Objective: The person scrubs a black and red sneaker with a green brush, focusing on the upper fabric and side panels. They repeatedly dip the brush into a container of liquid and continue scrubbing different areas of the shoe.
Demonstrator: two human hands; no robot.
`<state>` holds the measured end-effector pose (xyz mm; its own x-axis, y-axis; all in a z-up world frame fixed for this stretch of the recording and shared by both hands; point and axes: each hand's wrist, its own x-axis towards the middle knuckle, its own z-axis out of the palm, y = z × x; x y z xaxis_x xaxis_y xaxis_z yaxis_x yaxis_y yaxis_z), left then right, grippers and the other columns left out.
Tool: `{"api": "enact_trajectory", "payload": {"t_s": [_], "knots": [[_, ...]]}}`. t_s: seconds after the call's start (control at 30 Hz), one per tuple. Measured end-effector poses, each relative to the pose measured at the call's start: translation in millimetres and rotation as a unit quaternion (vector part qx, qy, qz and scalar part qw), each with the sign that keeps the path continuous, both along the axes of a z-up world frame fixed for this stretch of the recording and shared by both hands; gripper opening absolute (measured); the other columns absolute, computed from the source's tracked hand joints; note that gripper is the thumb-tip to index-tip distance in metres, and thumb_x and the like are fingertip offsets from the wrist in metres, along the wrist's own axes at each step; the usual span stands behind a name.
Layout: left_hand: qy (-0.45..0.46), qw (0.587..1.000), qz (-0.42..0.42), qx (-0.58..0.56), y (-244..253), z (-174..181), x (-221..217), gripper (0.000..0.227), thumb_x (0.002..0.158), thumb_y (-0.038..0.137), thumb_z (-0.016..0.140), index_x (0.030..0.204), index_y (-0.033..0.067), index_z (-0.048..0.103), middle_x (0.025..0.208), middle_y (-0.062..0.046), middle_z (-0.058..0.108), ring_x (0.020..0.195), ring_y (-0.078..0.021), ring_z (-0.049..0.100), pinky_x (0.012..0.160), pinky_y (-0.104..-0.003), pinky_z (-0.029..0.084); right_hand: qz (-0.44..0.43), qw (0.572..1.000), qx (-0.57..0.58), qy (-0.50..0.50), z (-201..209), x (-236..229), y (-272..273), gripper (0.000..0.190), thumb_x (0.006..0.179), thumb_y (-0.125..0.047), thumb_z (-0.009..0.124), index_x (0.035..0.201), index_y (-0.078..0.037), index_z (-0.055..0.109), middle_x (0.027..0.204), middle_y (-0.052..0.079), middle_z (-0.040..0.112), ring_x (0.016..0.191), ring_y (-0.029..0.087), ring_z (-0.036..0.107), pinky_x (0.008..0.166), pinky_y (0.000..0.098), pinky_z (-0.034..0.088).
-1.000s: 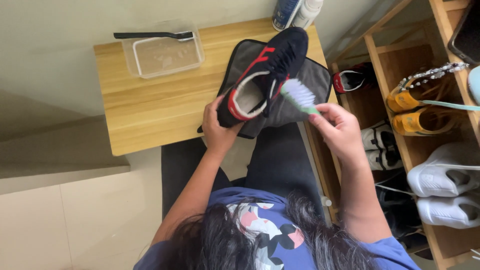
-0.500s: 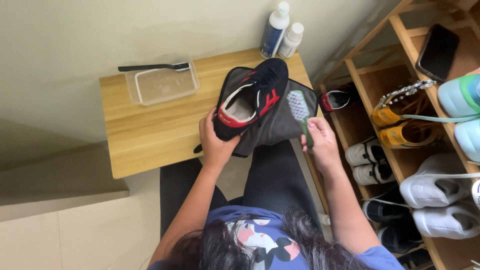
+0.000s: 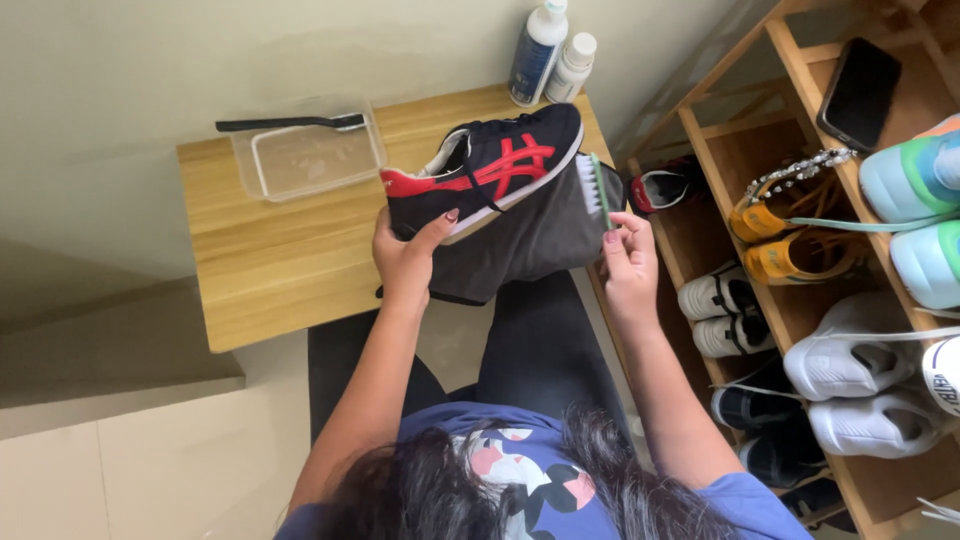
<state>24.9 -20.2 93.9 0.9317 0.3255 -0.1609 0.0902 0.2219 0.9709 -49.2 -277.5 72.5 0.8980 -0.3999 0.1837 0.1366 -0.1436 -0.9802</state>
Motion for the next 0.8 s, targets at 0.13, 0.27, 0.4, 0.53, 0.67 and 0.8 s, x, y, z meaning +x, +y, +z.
{"api": "enact_trajectory", "payload": {"t_s": [0.13, 0.27, 0.4, 0.53, 0.67, 0.8], "knots": [[0.002, 0.999, -0.008, -0.034, 2, -17, -15, 0.06, 0.058, 0.019, 0.103, 0.109, 0.0137, 0.07, 0.095, -0.003, 0.072, 0.091, -0.0141, 0.068, 0.081, -0.035, 0.057, -0.026, 0.991, -0.13, -0.028, -25, -2, 17, 0.028, 0.111, -0.017, 0.055, 0.139, -0.012, 0.056, 0.088, 0.003, 0.051, 0.077, 0.012, 0.046, 0.07, 0.0266, 0.045], [0.022, 0.998, -0.049, 0.012, 13, -26, -11, 0.061, 0.064, 0.026, 0.101, 0.114, 0.0128, 0.068, 0.102, -0.005, 0.071, 0.1, -0.0157, 0.067, 0.087, -0.036, 0.056, -0.026, 0.916, -0.379, -0.129, -54, 5, 18, 0.038, 0.098, -0.012, 0.07, 0.136, -0.013, 0.067, 0.092, 0.015, 0.06, 0.082, 0.035, 0.062, 0.078, 0.0422, 0.052], [0.025, 0.996, -0.077, 0.047, 19, -26, -9, 0.069, 0.064, 0.032, 0.102, 0.122, 0.0151, 0.068, 0.111, -0.007, 0.073, 0.109, -0.0168, 0.067, 0.094, -0.039, 0.055, -0.028, 0.929, -0.349, -0.12, -51, 21, -4, 0.038, 0.105, -0.008, 0.06, 0.142, -0.013, 0.064, 0.088, 0.011, 0.057, 0.076, 0.026, 0.057, 0.075, 0.0388, 0.049], [0.034, 0.993, -0.085, 0.068, 23, -32, -9, 0.071, 0.064, 0.034, 0.101, 0.125, 0.0171, 0.068, 0.114, -0.007, 0.074, 0.113, -0.0188, 0.069, 0.097, -0.04, 0.055, 0.007, 0.902, -0.409, -0.136, -56, 20, -8, 0.04, 0.1, -0.012, 0.067, 0.14, -0.015, 0.066, 0.083, 0.009, 0.053, 0.073, 0.03, 0.058, 0.075, 0.0383, 0.05], [0.021, 0.989, -0.102, 0.108, 23, -31, -9, 0.07, 0.063, 0.037, 0.1, 0.121, 0.0145, 0.067, 0.11, -0.011, 0.074, 0.112, -0.0252, 0.07, 0.097, -0.042, 0.054, 0.012, 0.928, -0.355, -0.11, -38, 20, -12, 0.039, 0.103, -0.009, 0.057, 0.141, -0.017, 0.065, 0.09, 0.009, 0.059, 0.077, 0.027, 0.057, 0.081, 0.0376, 0.048], [0.016, 0.987, -0.106, 0.122, 22, -28, -8, 0.072, 0.061, 0.04, 0.1, 0.12, 0.016, 0.067, 0.11, -0.011, 0.074, 0.113, -0.0265, 0.07, 0.097, -0.043, 0.054, 0.058, 0.885, -0.44, -0.14, -59, 12, -10, 0.042, 0.096, -0.013, 0.068, 0.138, -0.02, 0.069, 0.081, 0.005, 0.055, 0.072, 0.029, 0.06, 0.076, 0.038, 0.051]]}}
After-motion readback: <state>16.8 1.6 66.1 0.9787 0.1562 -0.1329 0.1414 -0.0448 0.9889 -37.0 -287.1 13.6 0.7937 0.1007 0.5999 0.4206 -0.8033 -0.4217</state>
